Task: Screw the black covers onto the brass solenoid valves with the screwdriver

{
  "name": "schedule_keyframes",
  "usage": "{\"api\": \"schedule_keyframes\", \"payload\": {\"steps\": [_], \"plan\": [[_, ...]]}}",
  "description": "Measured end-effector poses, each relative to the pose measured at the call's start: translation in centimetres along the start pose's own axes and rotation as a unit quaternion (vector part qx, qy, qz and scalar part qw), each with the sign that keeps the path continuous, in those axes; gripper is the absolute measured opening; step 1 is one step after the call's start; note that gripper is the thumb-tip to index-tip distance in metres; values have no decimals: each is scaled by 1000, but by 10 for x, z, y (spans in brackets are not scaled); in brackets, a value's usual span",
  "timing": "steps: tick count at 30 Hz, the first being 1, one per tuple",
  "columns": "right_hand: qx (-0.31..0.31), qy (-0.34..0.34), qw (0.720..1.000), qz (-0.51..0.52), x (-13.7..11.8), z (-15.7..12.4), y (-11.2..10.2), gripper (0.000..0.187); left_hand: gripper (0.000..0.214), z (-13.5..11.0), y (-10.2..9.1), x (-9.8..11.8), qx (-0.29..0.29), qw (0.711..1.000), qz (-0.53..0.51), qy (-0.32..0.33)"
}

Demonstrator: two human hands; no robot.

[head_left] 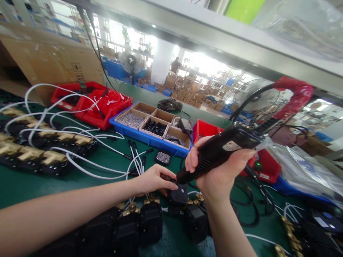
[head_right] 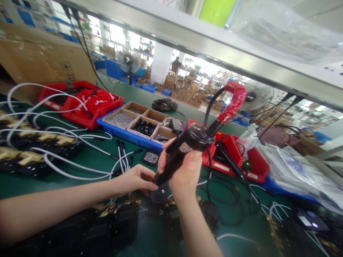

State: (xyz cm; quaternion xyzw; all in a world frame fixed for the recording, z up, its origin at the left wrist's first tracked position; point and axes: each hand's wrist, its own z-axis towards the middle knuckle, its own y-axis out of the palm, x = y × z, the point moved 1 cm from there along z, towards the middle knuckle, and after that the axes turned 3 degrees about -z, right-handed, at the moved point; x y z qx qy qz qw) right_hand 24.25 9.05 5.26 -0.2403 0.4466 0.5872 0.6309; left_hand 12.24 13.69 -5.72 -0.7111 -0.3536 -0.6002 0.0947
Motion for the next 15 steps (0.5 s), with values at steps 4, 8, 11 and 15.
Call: {"api": "schedule_keyframes", "payload": {"steps": [4,8,11,15], "plan": [[13,5,1000,-28,1,-2,4,73,43,0,0,-1,4,1000,13,10],[35,-6,998,-48,1,-3,5,70,49,2,-1,-3,1,999,40,20],[50,-12,999,-16,-5,-2,-1,72,44,2,-2,-2,-7,995,85,48],[70,-25,997,8,-27,-9,-14,76,40,-14,0,8,-43,976,185,105]]}}
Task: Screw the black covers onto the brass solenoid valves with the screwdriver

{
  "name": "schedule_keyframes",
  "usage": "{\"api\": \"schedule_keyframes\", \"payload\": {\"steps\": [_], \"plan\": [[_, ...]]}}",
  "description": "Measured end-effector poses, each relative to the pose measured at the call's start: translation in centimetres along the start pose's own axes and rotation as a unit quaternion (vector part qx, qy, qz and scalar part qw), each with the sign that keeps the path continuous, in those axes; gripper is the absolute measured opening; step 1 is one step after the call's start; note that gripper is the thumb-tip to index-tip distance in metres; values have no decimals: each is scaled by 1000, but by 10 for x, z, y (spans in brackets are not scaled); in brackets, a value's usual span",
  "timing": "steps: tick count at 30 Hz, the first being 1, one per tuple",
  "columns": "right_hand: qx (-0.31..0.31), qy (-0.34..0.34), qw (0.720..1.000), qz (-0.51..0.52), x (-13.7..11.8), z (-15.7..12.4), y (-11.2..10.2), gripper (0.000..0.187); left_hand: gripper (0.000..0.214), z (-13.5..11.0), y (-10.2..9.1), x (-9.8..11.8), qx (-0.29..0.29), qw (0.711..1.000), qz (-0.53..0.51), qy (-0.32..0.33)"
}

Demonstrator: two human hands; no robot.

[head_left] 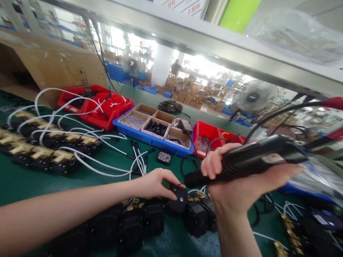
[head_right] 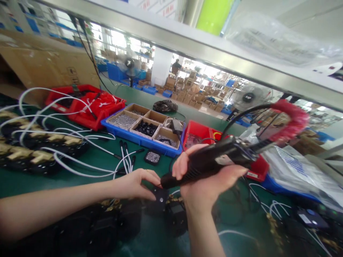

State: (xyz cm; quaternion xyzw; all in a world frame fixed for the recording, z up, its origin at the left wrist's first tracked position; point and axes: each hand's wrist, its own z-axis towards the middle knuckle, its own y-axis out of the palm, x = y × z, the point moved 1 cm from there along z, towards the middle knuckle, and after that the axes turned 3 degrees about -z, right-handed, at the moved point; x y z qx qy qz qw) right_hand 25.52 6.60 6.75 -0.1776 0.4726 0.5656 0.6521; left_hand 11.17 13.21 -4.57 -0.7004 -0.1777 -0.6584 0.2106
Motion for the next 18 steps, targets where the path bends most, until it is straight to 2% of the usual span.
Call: {"api": "schedule_keyframes", "payload": {"steps": [3,5,8,10,12,14,18], "plan": [[-1,-19,1000,-1,-18,-11,-12,77,57,-23,7,20,-3,989,147,4],[-14,-32,999,1,-27,-20,-19,75,57,-41,17,35,21,966,258,-17],[-40,-27,999,9,-33,-30,-25,71,68,-63,39,49,0,904,420,-80],[-40,-25,999,11,-35,-34,-24,70,73,-70,52,50,-29,855,506,-112],[-25,-35,999,15,-36,-35,-22,70,72,-71,60,46,-37,823,554,-119],[-17,-41,999,18,-37,-35,-19,70,68,-69,63,42,-35,813,570,-115],[-15,-56,998,20,-39,-35,-17,63,60,-67,61,38,-31,819,566,-91]]}}
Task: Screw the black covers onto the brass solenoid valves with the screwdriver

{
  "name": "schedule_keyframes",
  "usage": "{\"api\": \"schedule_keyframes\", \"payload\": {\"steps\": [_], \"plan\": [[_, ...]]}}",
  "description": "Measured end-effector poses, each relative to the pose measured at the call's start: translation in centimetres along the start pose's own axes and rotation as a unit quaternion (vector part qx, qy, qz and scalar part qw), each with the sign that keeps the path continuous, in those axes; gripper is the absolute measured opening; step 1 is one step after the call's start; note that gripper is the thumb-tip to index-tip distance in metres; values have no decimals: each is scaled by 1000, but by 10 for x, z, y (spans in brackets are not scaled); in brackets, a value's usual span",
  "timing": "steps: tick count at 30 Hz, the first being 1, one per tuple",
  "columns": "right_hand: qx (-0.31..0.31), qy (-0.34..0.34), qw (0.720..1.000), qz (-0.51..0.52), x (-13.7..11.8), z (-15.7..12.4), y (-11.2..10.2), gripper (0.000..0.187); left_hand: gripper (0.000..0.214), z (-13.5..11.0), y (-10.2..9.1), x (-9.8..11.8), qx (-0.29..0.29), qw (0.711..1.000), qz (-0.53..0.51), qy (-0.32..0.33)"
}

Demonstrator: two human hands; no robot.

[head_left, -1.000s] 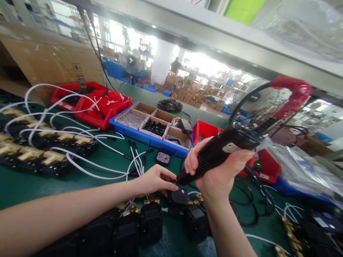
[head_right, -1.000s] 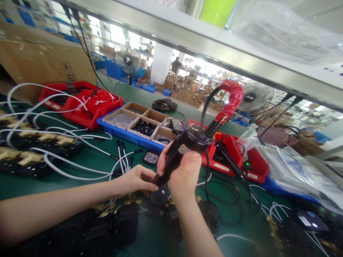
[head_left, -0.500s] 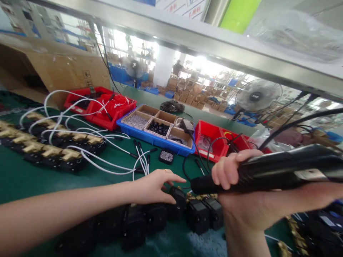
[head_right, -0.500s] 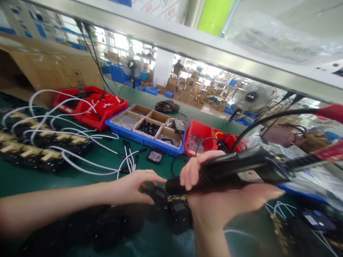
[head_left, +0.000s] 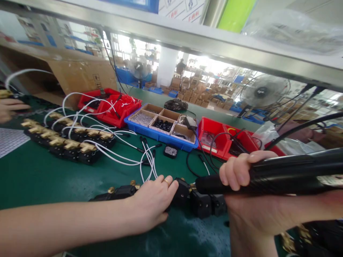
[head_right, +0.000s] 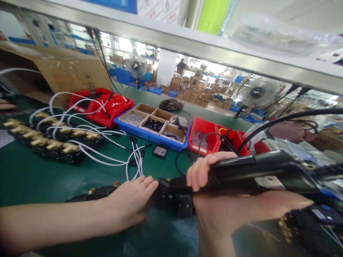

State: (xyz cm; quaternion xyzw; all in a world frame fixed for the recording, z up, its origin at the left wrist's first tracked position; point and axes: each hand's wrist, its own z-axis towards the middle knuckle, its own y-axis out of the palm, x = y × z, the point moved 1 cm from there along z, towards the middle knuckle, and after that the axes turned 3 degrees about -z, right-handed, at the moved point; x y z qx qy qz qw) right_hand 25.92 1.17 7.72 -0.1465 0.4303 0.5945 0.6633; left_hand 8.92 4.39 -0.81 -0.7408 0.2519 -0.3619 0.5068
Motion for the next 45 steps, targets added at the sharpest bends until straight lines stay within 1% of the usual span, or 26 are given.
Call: {"api": "schedule_keyframes", "payload": {"steps": [2,4,6,9,12,15,17,20,22,25,28,32,37,40,45], "plan": [[0,4,1000,0,-1,-1,-2,61,57,-1,-2,-3,17,1000,-16,9],[1,11,1000,1,0,-2,-4,63,51,-2,-6,-8,35,998,-49,5],[6,14,1000,0,2,-2,-4,68,46,0,-11,-17,47,993,-104,-8],[34,36,999,-9,3,-2,-1,72,47,6,-18,-35,65,979,-191,-17],[66,72,995,-10,2,-2,2,71,50,13,-18,-51,94,967,-236,15],[68,106,992,13,5,-4,1,69,54,18,-14,-61,123,954,-266,59],[71,115,990,28,9,-5,1,68,56,20,-11,-66,135,940,-309,61],[68,110,991,41,20,-3,6,70,55,23,-8,-75,128,898,-420,24],[63,112,991,46,28,0,11,70,50,26,-6,-81,116,872,-476,7],[47,144,987,58,40,5,19,68,44,32,-2,-89,97,844,-528,-3],[37,176,981,72,50,8,24,67,43,37,2,-94,79,807,-584,-19],[50,171,981,74,56,13,27,70,40,39,8,-96,76,770,-632,-43],[36,179,980,74,56,19,30,72,38,39,9,-97,66,742,-665,-55],[33,210,973,90,61,17,31,71,39,40,9,-97,63,734,-674,-56],[56,262,956,122,78,9,34,72,40,40,9,-97,57,728,-681,-56]]}}
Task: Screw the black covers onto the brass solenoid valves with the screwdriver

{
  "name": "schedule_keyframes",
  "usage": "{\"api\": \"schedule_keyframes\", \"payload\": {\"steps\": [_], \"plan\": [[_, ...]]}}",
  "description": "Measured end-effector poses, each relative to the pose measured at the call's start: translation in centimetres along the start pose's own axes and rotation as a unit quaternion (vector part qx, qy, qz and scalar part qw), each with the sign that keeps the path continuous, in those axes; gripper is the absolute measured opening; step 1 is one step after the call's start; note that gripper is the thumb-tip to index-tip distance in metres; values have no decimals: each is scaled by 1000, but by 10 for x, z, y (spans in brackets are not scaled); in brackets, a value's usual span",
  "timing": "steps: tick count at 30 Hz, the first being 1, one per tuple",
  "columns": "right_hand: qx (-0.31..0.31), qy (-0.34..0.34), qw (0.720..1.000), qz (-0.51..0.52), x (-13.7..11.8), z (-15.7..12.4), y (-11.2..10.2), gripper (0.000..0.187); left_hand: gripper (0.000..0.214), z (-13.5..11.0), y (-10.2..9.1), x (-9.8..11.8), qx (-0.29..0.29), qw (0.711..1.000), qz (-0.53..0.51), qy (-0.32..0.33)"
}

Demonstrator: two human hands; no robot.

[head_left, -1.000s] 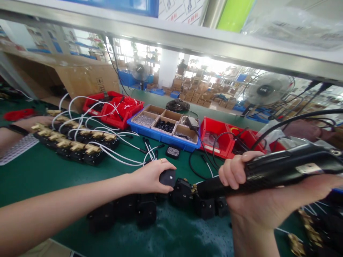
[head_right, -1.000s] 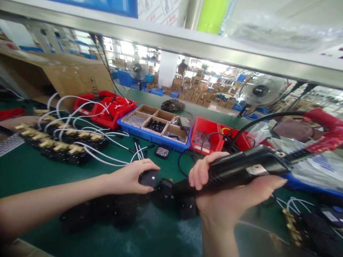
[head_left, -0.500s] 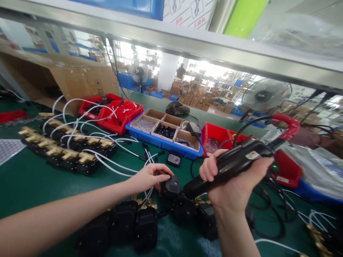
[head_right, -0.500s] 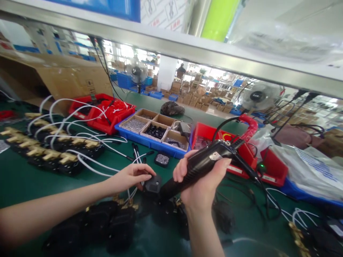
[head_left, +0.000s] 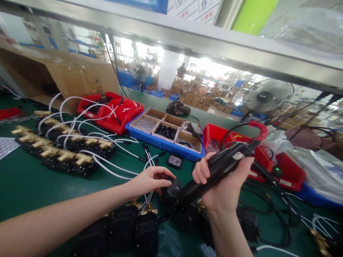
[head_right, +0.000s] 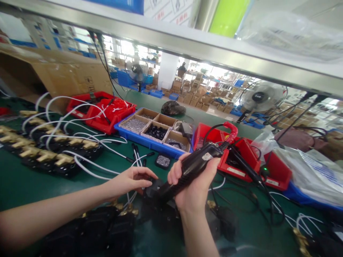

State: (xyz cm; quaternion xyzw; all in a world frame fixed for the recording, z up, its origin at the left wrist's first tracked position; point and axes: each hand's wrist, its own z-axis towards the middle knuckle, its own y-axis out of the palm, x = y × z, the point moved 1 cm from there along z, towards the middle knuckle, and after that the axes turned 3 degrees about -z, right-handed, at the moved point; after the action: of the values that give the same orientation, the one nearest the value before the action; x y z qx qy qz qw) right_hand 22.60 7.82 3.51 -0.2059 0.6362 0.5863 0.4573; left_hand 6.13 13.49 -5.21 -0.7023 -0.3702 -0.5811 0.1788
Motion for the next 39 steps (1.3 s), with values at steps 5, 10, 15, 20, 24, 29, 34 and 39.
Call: {"api": "schedule_keyframes", "payload": {"steps": [5,10,15,20,24,29,34,39], "plan": [[12,104,995,2,14,-2,-2,70,44,-1,0,1,-1,1000,-14,-6],[61,170,981,-65,26,-23,-13,71,43,-2,0,3,7,1000,-16,-6],[50,167,977,-122,34,-40,-21,66,46,-1,0,3,6,1000,-10,-9],[46,198,968,-145,37,-38,-23,67,45,-1,-1,4,-5,998,69,10],[44,209,965,-149,38,-34,-24,68,38,16,-11,14,40,965,244,88],[46,213,965,-145,37,-32,-24,71,11,70,-16,31,77,888,429,145],[48,213,966,-138,37,-31,-24,71,14,117,2,32,21,804,584,105],[49,216,966,-134,37,-30,-24,71,25,136,15,32,-4,751,656,70]]}}
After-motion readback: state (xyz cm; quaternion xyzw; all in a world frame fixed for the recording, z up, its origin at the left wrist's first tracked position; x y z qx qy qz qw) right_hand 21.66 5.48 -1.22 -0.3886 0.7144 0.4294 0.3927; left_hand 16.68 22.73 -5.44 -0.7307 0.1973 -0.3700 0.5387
